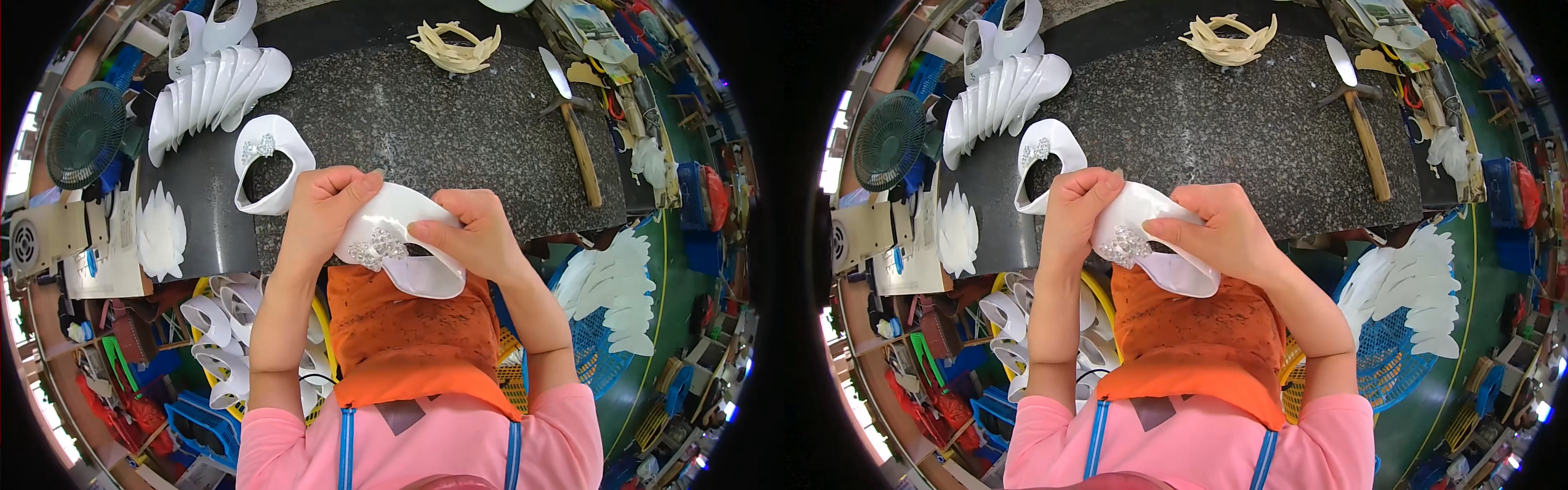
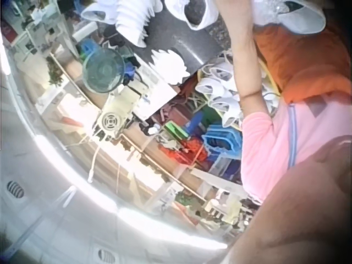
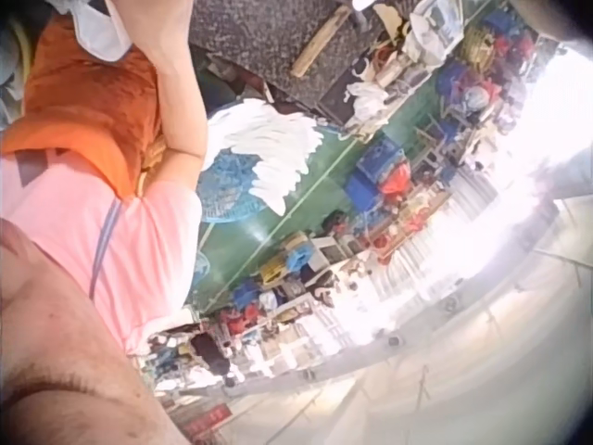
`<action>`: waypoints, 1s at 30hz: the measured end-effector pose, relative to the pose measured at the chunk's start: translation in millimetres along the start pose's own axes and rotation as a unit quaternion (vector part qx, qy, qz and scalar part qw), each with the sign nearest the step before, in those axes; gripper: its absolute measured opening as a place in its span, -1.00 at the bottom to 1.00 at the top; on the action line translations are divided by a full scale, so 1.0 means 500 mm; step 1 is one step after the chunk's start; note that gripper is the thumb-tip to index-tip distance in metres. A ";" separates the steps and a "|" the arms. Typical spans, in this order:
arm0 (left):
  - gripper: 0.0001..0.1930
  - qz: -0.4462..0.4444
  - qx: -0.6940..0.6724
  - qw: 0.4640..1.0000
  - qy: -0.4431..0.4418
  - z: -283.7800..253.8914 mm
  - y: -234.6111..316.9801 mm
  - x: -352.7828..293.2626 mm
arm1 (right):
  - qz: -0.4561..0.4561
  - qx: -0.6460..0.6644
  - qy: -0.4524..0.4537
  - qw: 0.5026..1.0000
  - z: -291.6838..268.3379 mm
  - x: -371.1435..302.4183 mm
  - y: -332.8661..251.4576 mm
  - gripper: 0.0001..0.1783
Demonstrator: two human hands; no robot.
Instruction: The person assembles white shoe upper components by hand at a factory workbench, folding and pressing the material, inserting reinforcement strips, and organizing the pieces into stacks.
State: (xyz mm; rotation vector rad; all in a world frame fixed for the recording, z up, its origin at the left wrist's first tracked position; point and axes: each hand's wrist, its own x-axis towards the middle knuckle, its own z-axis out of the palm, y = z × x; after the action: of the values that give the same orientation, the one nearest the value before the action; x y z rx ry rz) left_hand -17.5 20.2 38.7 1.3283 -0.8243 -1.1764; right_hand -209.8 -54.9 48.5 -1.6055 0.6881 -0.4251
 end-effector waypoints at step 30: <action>-0.78 -0.034 0.129 0.943 -0.304 0.007 0.025 0.004 | 0.024 -0.054 -0.196 0.979 -0.033 0.032 -0.012 -0.73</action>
State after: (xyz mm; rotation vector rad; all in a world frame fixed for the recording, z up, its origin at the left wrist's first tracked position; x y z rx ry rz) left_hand -18.2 15.6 50.8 1.2130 -1.4243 -1.6085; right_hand -206.9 -77.7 55.2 -1.7076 0.4535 -0.0303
